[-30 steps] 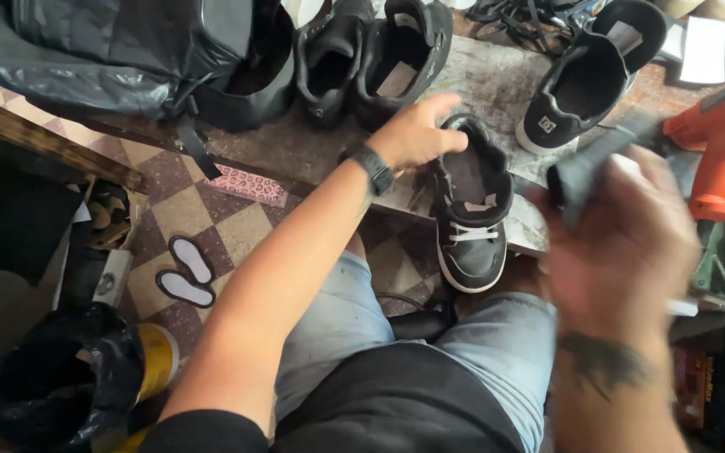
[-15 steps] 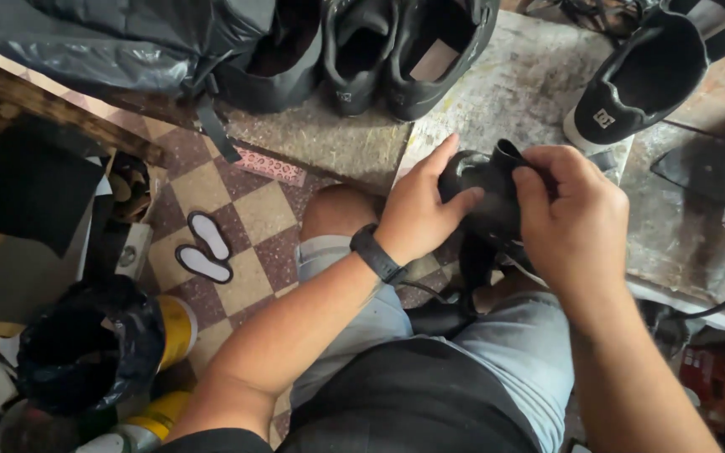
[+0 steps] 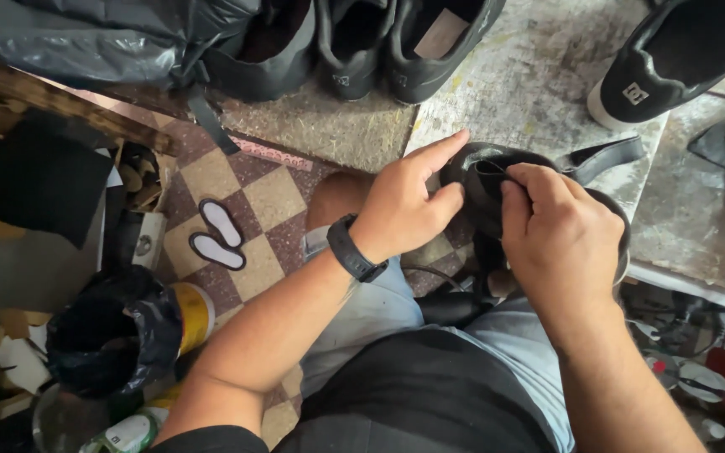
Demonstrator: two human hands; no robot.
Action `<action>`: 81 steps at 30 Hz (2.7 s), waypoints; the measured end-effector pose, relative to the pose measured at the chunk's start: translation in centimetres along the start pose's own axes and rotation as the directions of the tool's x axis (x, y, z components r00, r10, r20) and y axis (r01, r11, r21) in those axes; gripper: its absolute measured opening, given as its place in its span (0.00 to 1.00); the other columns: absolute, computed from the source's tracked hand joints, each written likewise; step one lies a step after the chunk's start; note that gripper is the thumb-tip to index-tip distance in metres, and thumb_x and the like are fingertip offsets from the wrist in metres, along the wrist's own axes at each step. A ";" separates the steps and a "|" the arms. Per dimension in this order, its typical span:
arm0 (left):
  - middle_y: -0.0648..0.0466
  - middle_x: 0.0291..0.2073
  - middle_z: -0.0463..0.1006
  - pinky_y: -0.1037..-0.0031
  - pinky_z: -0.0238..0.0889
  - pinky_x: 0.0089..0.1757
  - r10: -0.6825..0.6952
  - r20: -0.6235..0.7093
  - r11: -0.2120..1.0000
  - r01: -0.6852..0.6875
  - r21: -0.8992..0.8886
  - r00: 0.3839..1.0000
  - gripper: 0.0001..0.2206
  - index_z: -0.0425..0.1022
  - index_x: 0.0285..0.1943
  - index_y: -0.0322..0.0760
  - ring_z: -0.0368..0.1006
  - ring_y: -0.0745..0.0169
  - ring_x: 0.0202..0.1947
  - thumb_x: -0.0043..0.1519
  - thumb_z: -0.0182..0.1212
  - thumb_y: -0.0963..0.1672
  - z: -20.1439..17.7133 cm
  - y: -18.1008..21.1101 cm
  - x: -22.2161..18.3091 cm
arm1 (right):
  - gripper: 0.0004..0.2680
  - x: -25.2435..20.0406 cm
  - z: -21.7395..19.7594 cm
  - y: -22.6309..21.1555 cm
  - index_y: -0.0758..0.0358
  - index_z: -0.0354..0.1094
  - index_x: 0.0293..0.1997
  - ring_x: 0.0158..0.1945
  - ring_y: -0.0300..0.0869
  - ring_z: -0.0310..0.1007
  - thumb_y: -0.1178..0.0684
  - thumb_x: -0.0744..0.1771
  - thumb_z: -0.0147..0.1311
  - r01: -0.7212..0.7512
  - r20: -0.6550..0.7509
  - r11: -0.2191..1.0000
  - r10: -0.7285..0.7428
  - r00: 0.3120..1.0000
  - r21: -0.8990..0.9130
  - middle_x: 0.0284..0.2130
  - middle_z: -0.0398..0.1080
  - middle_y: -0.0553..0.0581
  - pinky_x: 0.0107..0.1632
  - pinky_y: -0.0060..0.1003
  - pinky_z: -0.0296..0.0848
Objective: The person uses a heat gun to soften the material of a shoe, then shapes it by hand and trims the edges with a utility knife.
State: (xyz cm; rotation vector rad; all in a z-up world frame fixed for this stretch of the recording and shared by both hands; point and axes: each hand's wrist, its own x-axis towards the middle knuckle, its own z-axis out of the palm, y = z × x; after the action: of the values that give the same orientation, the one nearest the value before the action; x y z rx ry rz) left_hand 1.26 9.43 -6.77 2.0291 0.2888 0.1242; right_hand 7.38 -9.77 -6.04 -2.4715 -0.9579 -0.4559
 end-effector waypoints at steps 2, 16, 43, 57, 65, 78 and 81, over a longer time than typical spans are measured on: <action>0.52 0.70 0.74 0.75 0.68 0.29 -0.062 0.035 0.998 0.063 -0.023 0.997 0.28 0.69 0.74 0.44 0.59 0.73 0.12 0.60 0.52 0.46 -0.6 0.8 0.2 | 0.05 -0.1 0.3 0.0 0.58 0.81 0.51 0.42 0.48 0.83 0.55 0.72 0.61 -0.003 -0.011 1.000 0.003 1.000 -0.003 0.42 0.83 0.52 0.41 0.44 0.76; 0.53 0.59 0.83 0.79 0.71 0.49 -0.059 0.069 0.996 0.054 0.070 0.996 0.21 0.86 0.54 0.39 0.83 0.66 0.55 0.60 0.49 0.47 -2.0 1.2 2.9 | 0.05 -0.2 1.2 0.0 0.57 0.82 0.52 0.43 0.47 0.83 0.53 0.72 0.63 0.019 -0.023 0.999 -0.020 1.000 -0.041 0.43 0.83 0.53 0.38 0.43 0.76; 0.51 0.60 0.73 0.55 0.71 0.35 0.678 0.389 0.449 -0.770 0.453 0.624 0.11 0.85 0.41 0.47 0.78 0.44 0.41 0.63 0.58 0.38 -4.6 -0.8 5.6 | 0.06 0.0 1.0 -0.3 0.57 0.83 0.52 0.44 0.48 0.84 0.51 0.72 0.64 0.015 0.022 0.999 -0.014 1.000 -0.045 0.43 0.84 0.55 0.40 0.45 0.77; 0.59 0.35 0.82 0.65 0.69 0.35 0.578 0.293 0.739 -0.641 0.209 0.762 0.12 0.82 0.30 0.44 0.78 0.58 0.33 0.50 0.52 0.37 -4.3 1.4 7.4 | 0.14 -0.4 0.5 -0.1 0.62 0.81 0.55 0.46 0.47 0.83 0.45 0.70 0.70 -0.005 0.068 1.000 0.004 0.998 0.011 0.44 0.83 0.55 0.43 0.43 0.77; 0.59 0.31 0.85 0.58 0.67 0.35 0.244 0.336 0.824 -0.377 0.423 0.910 0.17 0.84 0.44 0.46 0.79 0.50 0.35 0.45 0.60 0.45 -2.5 1.3 8.4 | 0.19 0.2 -0.5 -0.8 0.65 0.79 0.59 0.52 0.53 0.82 0.41 0.68 0.66 -0.081 0.165 0.996 0.074 0.984 0.035 0.50 0.82 0.60 0.47 0.49 0.77; 0.58 0.13 0.59 0.59 0.49 0.26 0.193 0.394 0.777 -0.385 0.498 0.899 0.09 0.59 0.18 0.48 0.57 0.56 0.21 0.42 0.58 0.42 -1.3 1.5 9.2 | 0.13 0.7 -0.6 -0.2 0.64 0.76 0.60 0.44 0.61 0.81 0.51 0.70 0.54 -0.095 0.215 0.995 0.088 0.973 0.024 0.45 0.81 0.65 0.42 0.58 0.75; 0.57 0.14 0.59 0.59 0.49 0.26 0.167 0.402 0.772 -0.373 0.514 0.900 0.09 0.59 0.18 0.48 0.56 0.55 0.21 0.42 0.58 0.42 -1.2 1.4 9.3 | 0.11 0.7 0.2 0.2 0.58 0.77 0.57 0.40 0.60 0.81 0.48 0.70 0.58 -0.100 0.231 0.993 0.111 0.967 -0.057 0.40 0.81 0.61 0.39 0.57 0.74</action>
State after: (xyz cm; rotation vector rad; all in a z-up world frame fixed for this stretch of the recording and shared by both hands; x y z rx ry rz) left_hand 10.17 12.25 -5.29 2.6530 -0.2295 -0.1551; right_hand 8.01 -9.38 -5.98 -2.6444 -0.9064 -0.1543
